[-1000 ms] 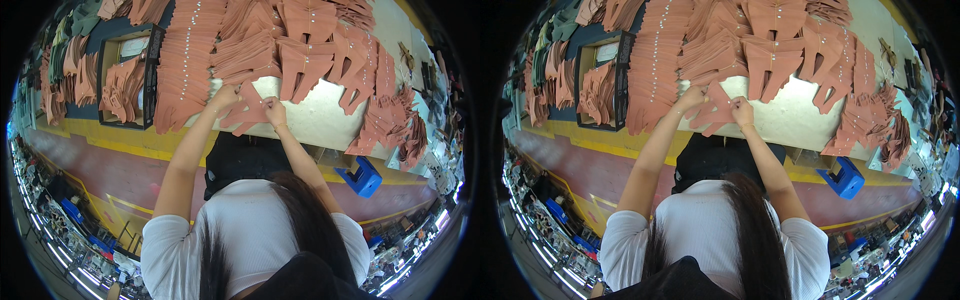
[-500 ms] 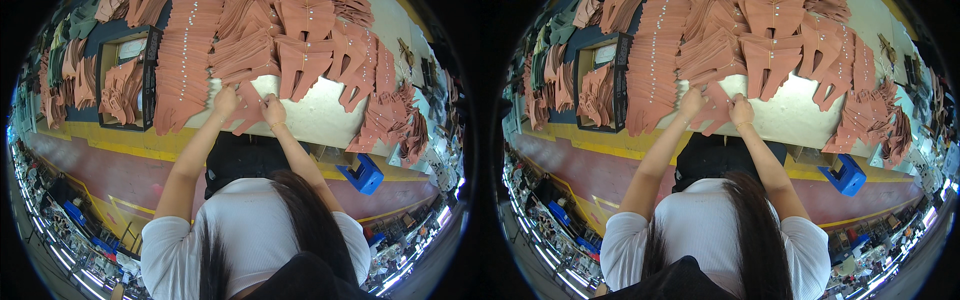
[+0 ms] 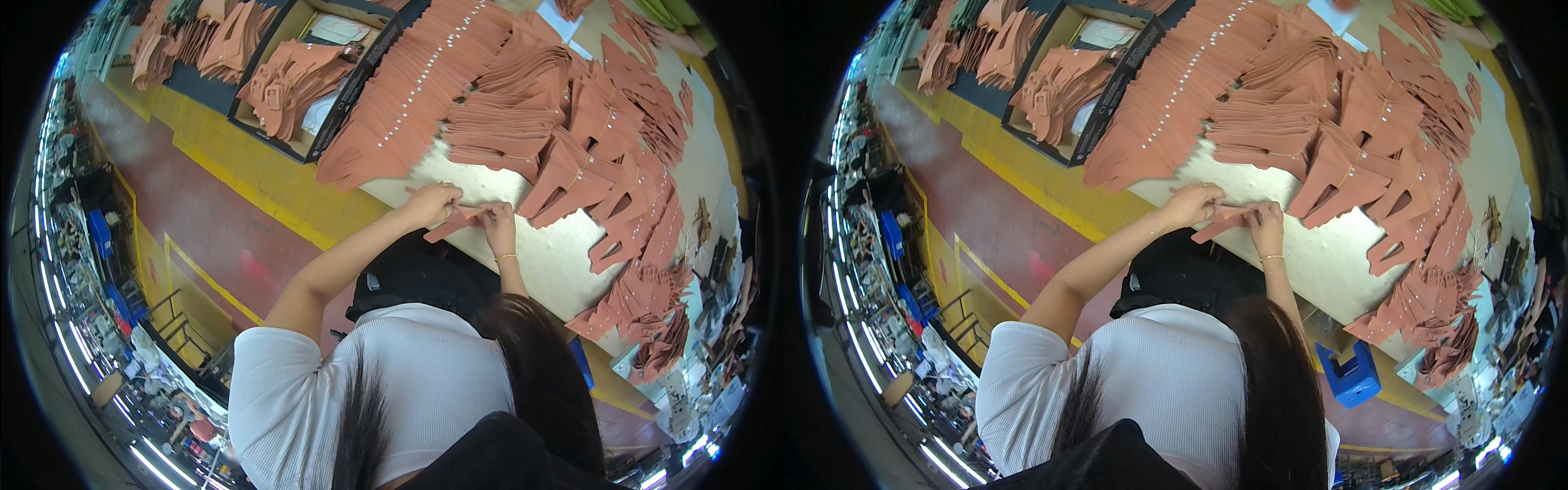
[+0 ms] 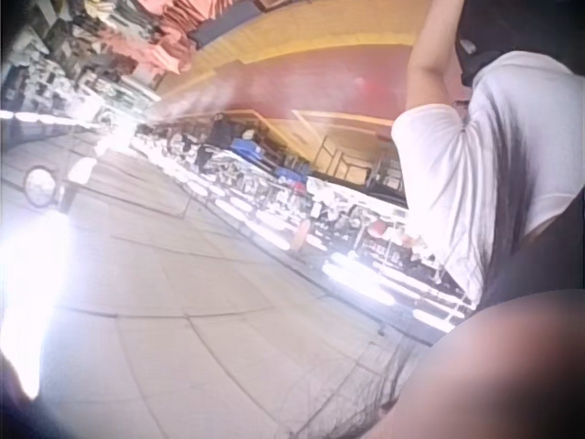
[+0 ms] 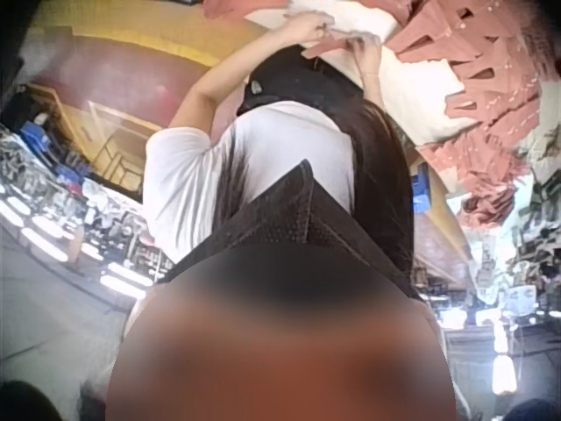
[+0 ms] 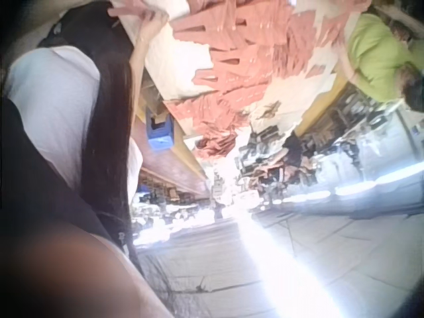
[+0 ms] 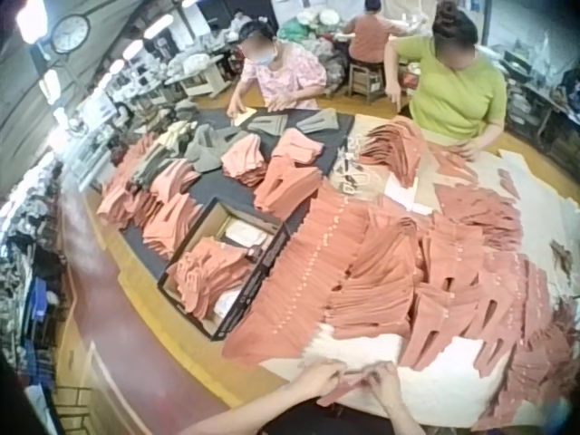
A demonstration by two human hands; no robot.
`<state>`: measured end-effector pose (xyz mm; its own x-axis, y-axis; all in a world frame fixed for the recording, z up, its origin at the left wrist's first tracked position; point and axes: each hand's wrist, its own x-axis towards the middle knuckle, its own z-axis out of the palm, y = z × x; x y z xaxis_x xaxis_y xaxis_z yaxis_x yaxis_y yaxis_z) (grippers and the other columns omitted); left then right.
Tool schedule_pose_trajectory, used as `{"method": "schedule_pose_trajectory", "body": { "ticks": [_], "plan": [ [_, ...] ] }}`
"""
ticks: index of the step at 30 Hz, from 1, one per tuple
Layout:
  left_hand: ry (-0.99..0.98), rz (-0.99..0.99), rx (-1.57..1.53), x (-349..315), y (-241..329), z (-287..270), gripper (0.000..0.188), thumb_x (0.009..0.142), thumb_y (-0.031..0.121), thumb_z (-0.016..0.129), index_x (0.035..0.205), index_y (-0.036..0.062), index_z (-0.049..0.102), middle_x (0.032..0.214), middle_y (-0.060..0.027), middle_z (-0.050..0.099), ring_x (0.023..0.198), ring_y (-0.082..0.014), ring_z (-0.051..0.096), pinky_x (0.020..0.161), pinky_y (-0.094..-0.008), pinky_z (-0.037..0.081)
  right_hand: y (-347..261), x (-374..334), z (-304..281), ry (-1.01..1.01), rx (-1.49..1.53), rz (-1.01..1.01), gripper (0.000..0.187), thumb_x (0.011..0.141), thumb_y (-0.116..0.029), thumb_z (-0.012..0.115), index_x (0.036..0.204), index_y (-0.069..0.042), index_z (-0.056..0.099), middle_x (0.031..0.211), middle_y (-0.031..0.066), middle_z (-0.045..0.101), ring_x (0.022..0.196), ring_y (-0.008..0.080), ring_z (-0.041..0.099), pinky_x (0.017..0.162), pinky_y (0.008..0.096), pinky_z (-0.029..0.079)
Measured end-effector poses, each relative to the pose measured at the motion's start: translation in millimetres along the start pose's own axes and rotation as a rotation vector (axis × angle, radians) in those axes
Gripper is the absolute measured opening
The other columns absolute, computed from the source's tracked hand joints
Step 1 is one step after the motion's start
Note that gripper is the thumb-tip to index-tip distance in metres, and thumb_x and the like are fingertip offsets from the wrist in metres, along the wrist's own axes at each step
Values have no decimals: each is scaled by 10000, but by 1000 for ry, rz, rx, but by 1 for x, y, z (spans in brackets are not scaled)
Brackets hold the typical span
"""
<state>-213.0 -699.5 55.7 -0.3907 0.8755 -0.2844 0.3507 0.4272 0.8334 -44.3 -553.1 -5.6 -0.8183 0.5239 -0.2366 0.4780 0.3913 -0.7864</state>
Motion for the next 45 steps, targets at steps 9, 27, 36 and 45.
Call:
{"method": "schedule_pose_trajectory", "body": {
  "ticks": [9, 27, 36, 45],
  "plan": [
    [331, -326, 80, -105, -14, -95, 146, 829, 138, 610, 901, 21, 562, 767, -227, 618, 725, -405, 636, 643, -466, 484, -86, 36, 64, -552, 137, -44, 206, 864, -168, 698, 979, -3, 654, 844, 117, 698, 745, 195, 672, 720, 294, 524],
    [420, -510, 843, -51, -50, -142, 93, 839, 72, 566, 868, 23, 640, 869, -156, 679, 752, -327, 709, 639, -388, 577, -149, 97, 139, -287, -59, 80, 230, 818, -274, 712, 863, -49, 708, 782, 123, 713, 727, 253, 696, 683, 348, 528],
    [458, -484, 692, -42, -56, -144, 194, 891, 138, 545, 1004, 28, 432, 722, -215, 638, 647, -423, 645, 598, -500, 535, -157, 96, 139, -291, -220, 44, 246, 829, -266, 668, 900, -54, 564, 868, 156, 681, 792, 345, 670, 714, 457, 520],
    [327, -268, 369, -51, -86, -103, 370, 809, 26, 592, 1157, 61, 472, 1121, -229, 515, 987, -454, 565, 813, -503, 502, -152, 73, 103, -170, -135, -94, 354, 840, -244, 685, 1052, -70, 462, 834, 137, 631, 784, 338, 632, 643, 451, 484]
  ]
}}
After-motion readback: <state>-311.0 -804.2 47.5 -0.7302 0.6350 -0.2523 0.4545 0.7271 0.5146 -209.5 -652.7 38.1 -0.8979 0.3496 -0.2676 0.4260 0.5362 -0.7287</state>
